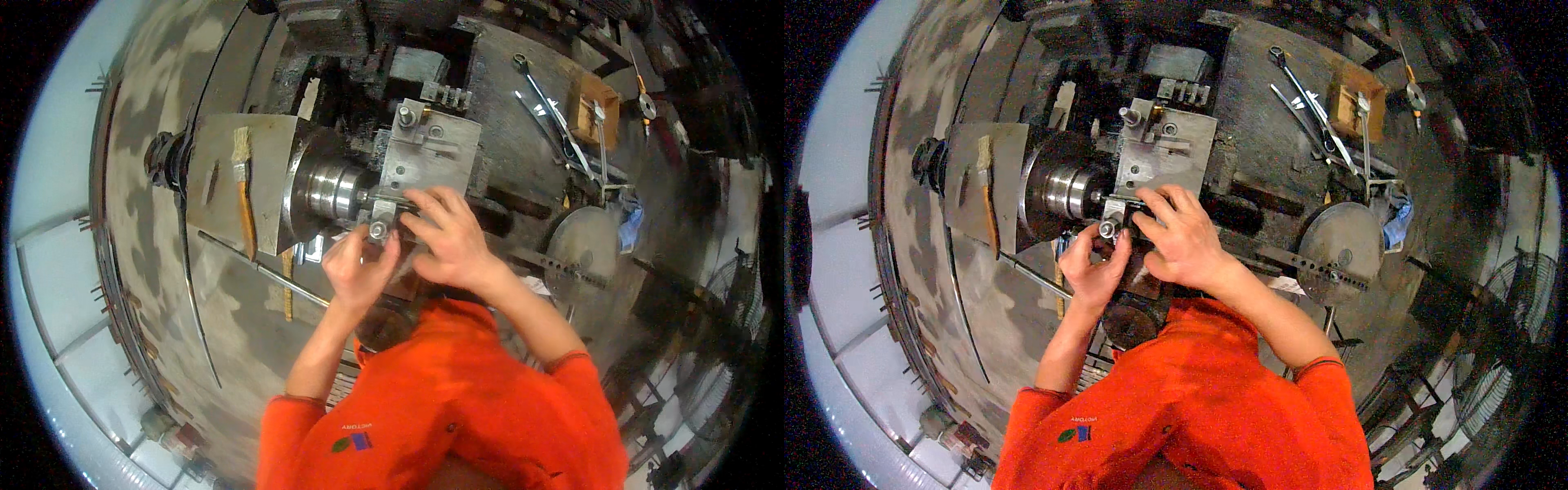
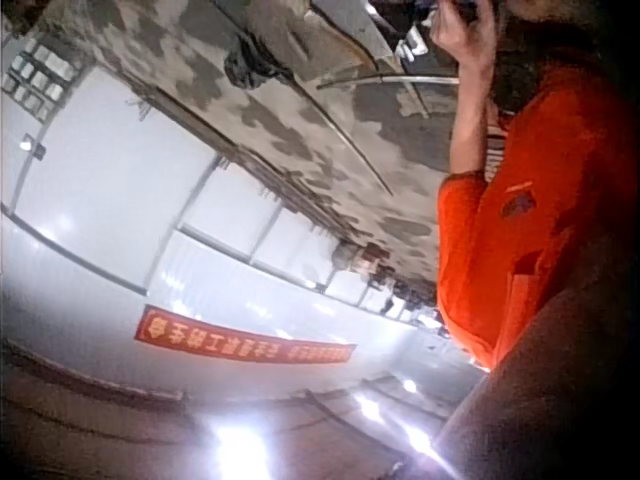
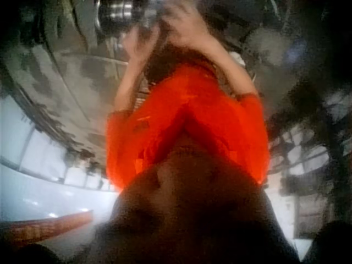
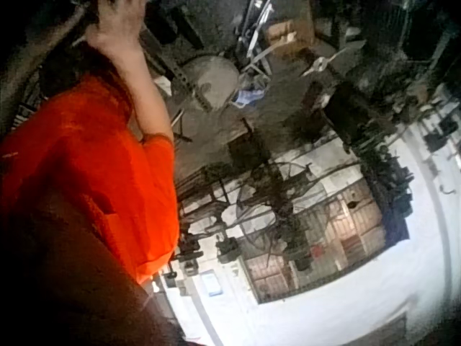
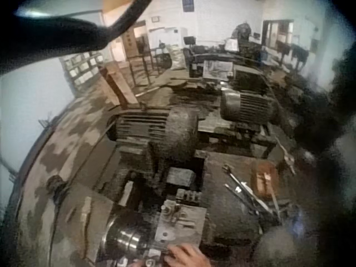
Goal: The person uses a wrench to tighten bolts on a metal component of a machine. They repeatedly adjust the position of the wrench and apply force to secure the fasteners on the equipment.
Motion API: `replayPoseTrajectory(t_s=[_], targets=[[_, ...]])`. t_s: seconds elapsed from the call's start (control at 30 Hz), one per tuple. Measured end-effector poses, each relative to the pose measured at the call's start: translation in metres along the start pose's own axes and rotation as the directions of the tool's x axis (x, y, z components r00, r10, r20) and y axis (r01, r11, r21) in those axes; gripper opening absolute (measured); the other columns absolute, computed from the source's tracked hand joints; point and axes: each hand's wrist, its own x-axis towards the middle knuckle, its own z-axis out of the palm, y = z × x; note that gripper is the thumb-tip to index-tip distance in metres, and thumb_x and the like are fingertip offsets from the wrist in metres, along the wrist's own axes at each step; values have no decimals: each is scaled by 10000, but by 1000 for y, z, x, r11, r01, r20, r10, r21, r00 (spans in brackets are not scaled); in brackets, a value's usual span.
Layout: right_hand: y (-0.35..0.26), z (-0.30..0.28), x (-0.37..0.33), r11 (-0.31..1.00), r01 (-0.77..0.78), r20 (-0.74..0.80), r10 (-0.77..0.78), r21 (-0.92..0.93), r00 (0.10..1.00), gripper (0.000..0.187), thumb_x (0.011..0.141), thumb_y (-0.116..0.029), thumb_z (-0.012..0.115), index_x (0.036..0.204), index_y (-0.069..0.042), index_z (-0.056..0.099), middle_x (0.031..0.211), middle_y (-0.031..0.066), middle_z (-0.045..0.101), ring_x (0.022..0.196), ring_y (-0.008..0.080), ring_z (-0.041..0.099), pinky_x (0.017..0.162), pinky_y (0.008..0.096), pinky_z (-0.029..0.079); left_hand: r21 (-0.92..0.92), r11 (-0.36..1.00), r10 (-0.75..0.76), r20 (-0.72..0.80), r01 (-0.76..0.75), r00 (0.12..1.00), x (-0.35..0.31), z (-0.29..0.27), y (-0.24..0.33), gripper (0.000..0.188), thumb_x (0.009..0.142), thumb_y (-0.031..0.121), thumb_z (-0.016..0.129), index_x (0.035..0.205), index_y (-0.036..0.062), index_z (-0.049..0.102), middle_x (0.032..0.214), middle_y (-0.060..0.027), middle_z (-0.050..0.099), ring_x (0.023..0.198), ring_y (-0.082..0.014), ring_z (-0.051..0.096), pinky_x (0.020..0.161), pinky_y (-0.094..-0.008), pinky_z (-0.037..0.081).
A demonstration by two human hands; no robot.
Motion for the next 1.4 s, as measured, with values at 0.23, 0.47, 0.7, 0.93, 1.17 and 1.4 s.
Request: replayPoseTrajectory(t_s=[0.23,0.47,0.7,0.93,1.17,1.4], targets=[[-1,4,3,1000,-3,-17,3,3,1000,466,525,-165,641,950,19,591,1156,170,508,1017,353,471,842,428,424,7,1000,-22,30,22,999,0,-1,2,256,677,96,766,829,-6,587,572,-60,563,456,-164,538,428,-274,411],[-1,7,3,1000,-3,-35,4,8,999,464,521,-143,633,946,38,589,1179,161,519,992,347,497,829,419,440,24,1000,1,20,-1,1000,-1,-1,1,245,680,92,762,818,-7,586,584,-65,567,469,-171,545,433,-278,416],[0,8,1,1000,-4,-35,5,26,999,469,526,-129,619,961,46,591,1233,149,519,999,343,511,839,408,458,34,999,-11,30,10,999,-1,0,1,247,676,97,763,812,-12,588,584,-67,567,471,-173,548,437,-276,423],[2,9,1,998,47,-63,-44,44,997,487,536,-134,622,962,99,591,1188,189,527,984,342,516,845,395,460,62,998,-4,19,2,1000,-4,2,-3,267,664,105,768,826,-21,598,568,-55,561,459,-170,543,433,-269,420],[4,11,-1,996,63,-84,-58,56,995,480,537,-135,616,952,105,597,1172,190,539,978,342,521,848,391,462,66,998,0,11,0,1000,-8,4,-6,271,654,87,770,829,-30,600,555,-46,559,451,-166,543,430,-266,416],[5,14,-2,998,56,-106,-52,34,993,459,527,-133,608,928,89,604,1184,173,547,954,346,533,820,386,479,65,998,-4,33,2,999,-9,2,-6,267,660,92,768,823,-29,596,559,-48,559,455,-172,543,428,-274,417]])
